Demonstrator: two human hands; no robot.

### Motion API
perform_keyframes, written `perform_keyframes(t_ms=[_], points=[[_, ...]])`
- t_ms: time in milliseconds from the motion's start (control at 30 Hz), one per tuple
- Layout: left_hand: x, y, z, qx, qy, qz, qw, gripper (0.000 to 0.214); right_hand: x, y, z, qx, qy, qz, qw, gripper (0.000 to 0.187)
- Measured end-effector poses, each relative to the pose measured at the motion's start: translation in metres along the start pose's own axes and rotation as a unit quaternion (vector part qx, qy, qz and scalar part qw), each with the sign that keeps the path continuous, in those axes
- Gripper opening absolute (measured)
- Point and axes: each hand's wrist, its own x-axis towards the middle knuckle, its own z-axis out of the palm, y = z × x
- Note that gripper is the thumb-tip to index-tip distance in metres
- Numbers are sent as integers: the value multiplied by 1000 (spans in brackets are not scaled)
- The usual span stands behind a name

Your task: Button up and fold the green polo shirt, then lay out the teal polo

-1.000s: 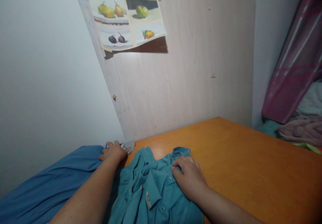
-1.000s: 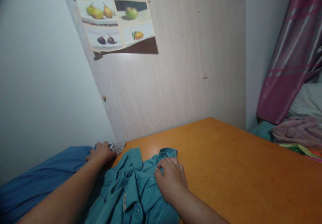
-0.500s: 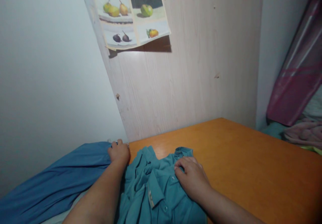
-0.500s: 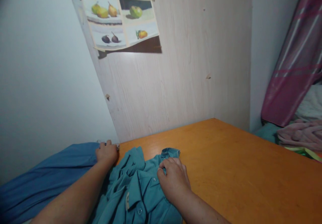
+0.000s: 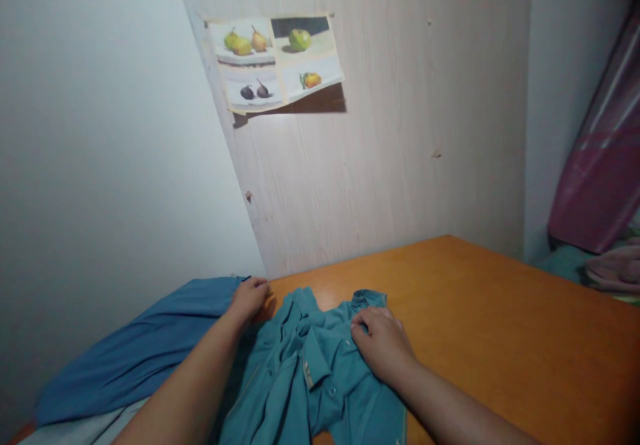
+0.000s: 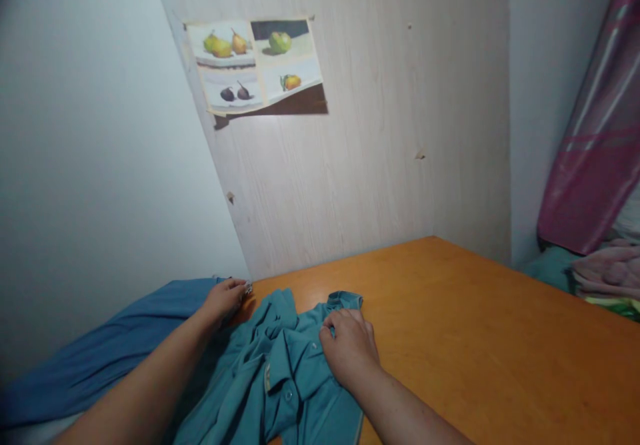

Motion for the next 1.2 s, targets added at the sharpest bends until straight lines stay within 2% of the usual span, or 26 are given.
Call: perform_keyframes(t_ms=[100,200,333,400,500,633,700,800,900,967,1033,1100,1200], points=[[-32,5,-16,-57,3,-19,998,36,2,2,0,-3,-8,-5,1000,18],[-67,8,-39,-87,29,-27,995,38,3,5,1,-9,-13,-6,1000,19],[-112,6,-63,-126,34,-71,989,41,5,8,3,-20,-14,-3,1000,21],[-133,4,-65,-140,19,-71,988,42,6,9,4,-27,-13,-4,1000,23],[-162,6,-57,-148,-8,-14,989,47,6,7,3,-42,-13,-4,999,27],[-193,11,-42,-126,-89,43,987,55,5,4,-4,-79,-17,5,997,31],[-200,11,-37,-101,-116,74,985,53,4,3,-11,-102,-20,13,994,32],[-199,6,-35,-87,-143,114,979,30,3,1,-25,-130,-29,25,991,28],[-192,4,-38,-158,-147,76,973,23,2,-2,-36,-142,-13,26,989,27],[-186,6,-46,-236,-111,25,965,24,1,-6,-38,-140,7,-4,990,28],[-181,7,-57,-303,-40,-5,952,24,-2,-10,-36,-121,6,-58,991,29],[-176,6,-68,-340,36,-20,940,24,-7,-13,-30,-96,-21,-104,990,32],[-171,2,-81,-348,112,-35,930,26,-14,-17,-24,-92,-74,-115,986,44]])
